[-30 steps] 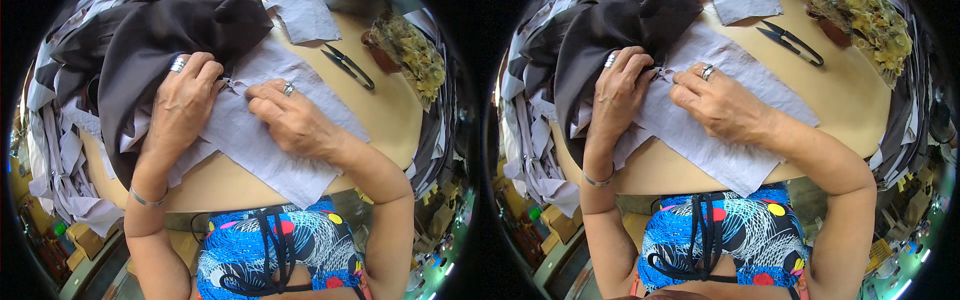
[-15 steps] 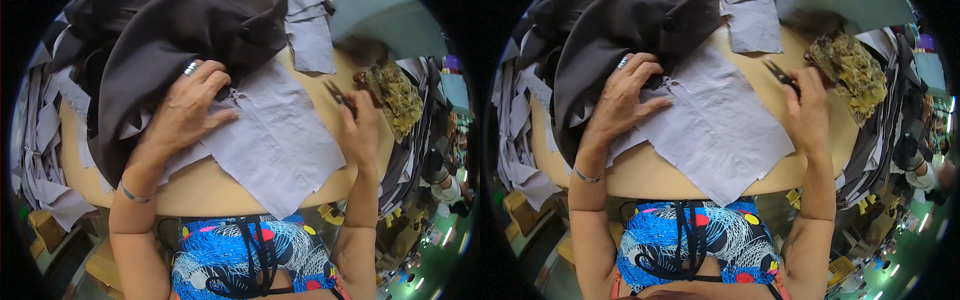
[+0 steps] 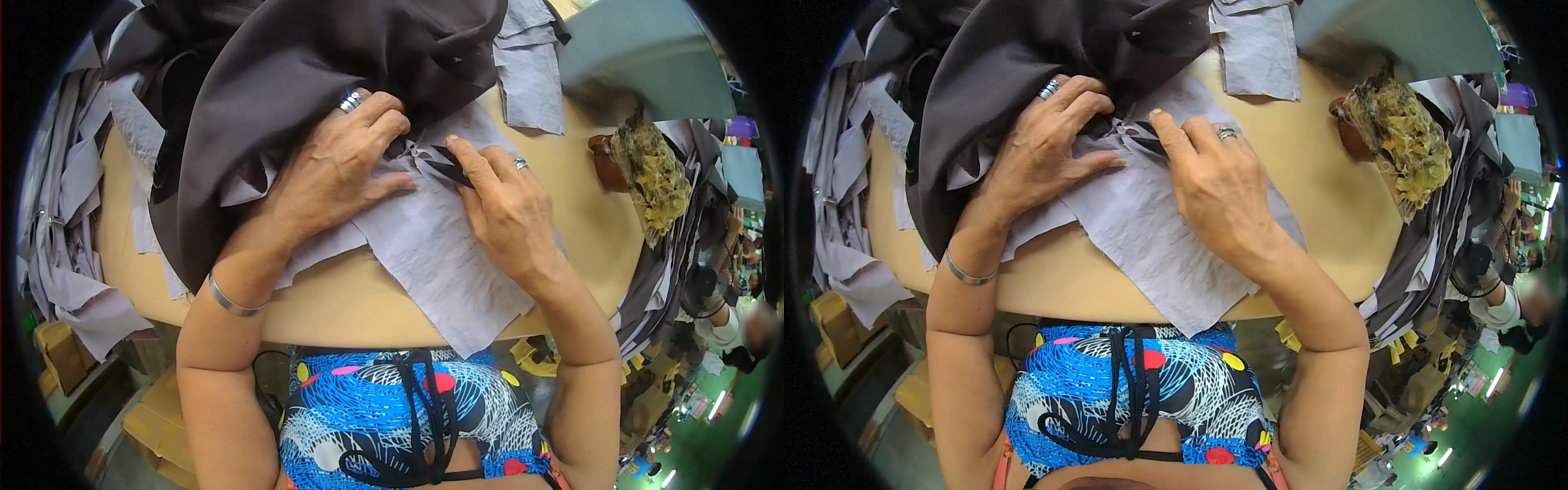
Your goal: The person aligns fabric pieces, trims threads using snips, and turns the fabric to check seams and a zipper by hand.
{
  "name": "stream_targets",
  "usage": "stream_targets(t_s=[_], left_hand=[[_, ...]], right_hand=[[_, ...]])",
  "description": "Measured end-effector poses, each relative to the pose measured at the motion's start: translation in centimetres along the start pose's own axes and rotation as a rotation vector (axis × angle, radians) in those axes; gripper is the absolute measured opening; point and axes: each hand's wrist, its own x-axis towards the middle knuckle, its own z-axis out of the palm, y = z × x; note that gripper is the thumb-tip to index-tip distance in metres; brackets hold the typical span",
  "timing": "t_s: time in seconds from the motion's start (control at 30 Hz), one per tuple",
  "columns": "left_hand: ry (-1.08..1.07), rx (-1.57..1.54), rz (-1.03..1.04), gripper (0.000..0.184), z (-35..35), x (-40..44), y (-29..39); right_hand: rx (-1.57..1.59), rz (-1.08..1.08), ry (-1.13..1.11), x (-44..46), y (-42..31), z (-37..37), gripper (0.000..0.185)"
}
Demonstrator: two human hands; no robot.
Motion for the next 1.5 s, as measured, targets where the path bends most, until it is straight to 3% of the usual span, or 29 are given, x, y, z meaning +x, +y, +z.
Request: stream_targets(t_s=[0.23, 0.53, 0.63, 0.73, 0.93, 1.0, 1.1, 1.2, 1.27, 1.33, 1.4, 1.5], left_hand=[[0.019, 0.014, 0.019, 0.048, 0.3, -0.2, -0.2], [0.006, 0.012, 0.002, 0.049, 0.2, -0.2, -0.2], [0.013, 0.017, -0.001, 0.05, 0.2, -0.2, -0.2], [-0.006, 0.018, -0.021, 0.05, 0.1, -0.1, 0.0], [0.0, 0.031, -0.011, 0.048, 0.2, -0.2, 0.0], [0.001, 0.034, -0.01, 0.045, 0.2, -0.2, 0.0], [0.004, 0.027, -0.015, 0.036, 0.2, -0.2, 0.0], [0.009, 0.02, -0.022, 0.023, 0.2, -0.1, -0.1], [0.02, 0.021, 0.003, 0.017, 0.0, 0.2, -0.1], [0.042, 0.009, 0.021, 0.015, 0.1, 0.2, -0.1], [0.055, 0.012, 0.046, 0.013, 0.2, 0.3, -0.2], [0.074, 0.065, 0.092, 0.011, 0.3, 0.3, -0.5]], right_hand=[[-0.224, -0.07, 0.062, 0.3, -0.8, 0.6, 0.043], [-0.104, -0.132, 0.138, 0.3, -0.3, 1.4, 0.045], [-0.144, -0.248, 0.249, 0.3, 0.3, 2.2, 0.046], [-0.182, -0.265, 0.201, 0.3, 0.2, 1.9, 0.047], [-0.074, -0.028, 0.137, -1.1, 1.4, 0.2, 0.05], [-0.053, 0.144, 0.116, -1.5, 2.5, -1.4, 0.05], [-0.197, 0.266, 0.04, -3.0, 5.4, -2.4, 0.048], [-0.266, 0.11, 0.18, -2.6, 4.9, -3.1, 0.045], [0.116, 0.067, 0.153, -2.9, 2.9, -2.5, 0.042], [0.321, -0.13, 0.101, -1.6, 0.3, -1.2, 0.036], [0.248, -0.232, 0.111, -0.7, -0.8, 0.4, 0.024], [0.149, -0.315, 0.138, -0.8, -0.1, 2.3, 0.024]])
